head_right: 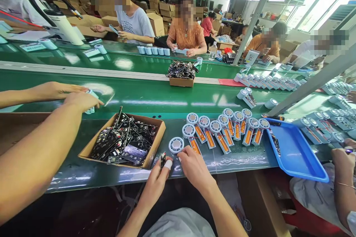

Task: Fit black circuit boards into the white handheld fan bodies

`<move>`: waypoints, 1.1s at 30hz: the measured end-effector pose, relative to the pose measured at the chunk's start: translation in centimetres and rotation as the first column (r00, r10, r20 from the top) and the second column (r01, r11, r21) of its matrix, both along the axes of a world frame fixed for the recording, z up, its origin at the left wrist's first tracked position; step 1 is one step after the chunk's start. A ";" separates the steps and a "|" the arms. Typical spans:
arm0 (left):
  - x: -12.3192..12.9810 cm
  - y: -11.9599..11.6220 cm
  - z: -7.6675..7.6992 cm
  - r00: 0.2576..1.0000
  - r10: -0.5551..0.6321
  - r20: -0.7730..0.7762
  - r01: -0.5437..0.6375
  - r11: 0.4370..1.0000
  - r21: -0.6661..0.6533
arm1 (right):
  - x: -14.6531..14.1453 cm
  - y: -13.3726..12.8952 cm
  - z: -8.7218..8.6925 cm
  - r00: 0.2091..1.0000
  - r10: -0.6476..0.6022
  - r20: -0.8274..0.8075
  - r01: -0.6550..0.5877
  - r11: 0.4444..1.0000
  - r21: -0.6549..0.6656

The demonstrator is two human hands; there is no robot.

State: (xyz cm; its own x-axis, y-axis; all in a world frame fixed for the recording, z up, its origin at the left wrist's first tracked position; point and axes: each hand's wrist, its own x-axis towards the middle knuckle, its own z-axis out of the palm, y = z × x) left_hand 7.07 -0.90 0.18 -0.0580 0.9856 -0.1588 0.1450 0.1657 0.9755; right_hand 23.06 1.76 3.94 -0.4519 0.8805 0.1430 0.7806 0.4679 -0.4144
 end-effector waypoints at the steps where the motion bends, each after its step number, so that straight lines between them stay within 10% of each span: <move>1: 0.2 0.2 0.0 1.000 -0.009 -0.013 0.009 1.000 0.011 | 0.1 0.0 -0.1 1.000 -0.005 -0.024 0.005 1.000 -0.001; 20: -0.9 1.8 0.0 0.982 -0.176 -0.072 0.187 0.962 0.199 | 0.1 -0.6 -1.3 0.984 0.172 -0.035 -0.152 0.935 0.321; 26: -1.6 3.3 0.9 0.959 -0.284 -0.002 0.283 0.956 0.073 | -0.6 -0.4 -1.8 0.998 0.057 0.020 -0.060 0.912 0.407; 33: -1.8 0.6 -0.5 0.990 -0.141 0.002 0.141 0.990 -0.021 | -0.1 0.1 -1.3 0.996 0.050 -0.078 -0.026 0.961 0.275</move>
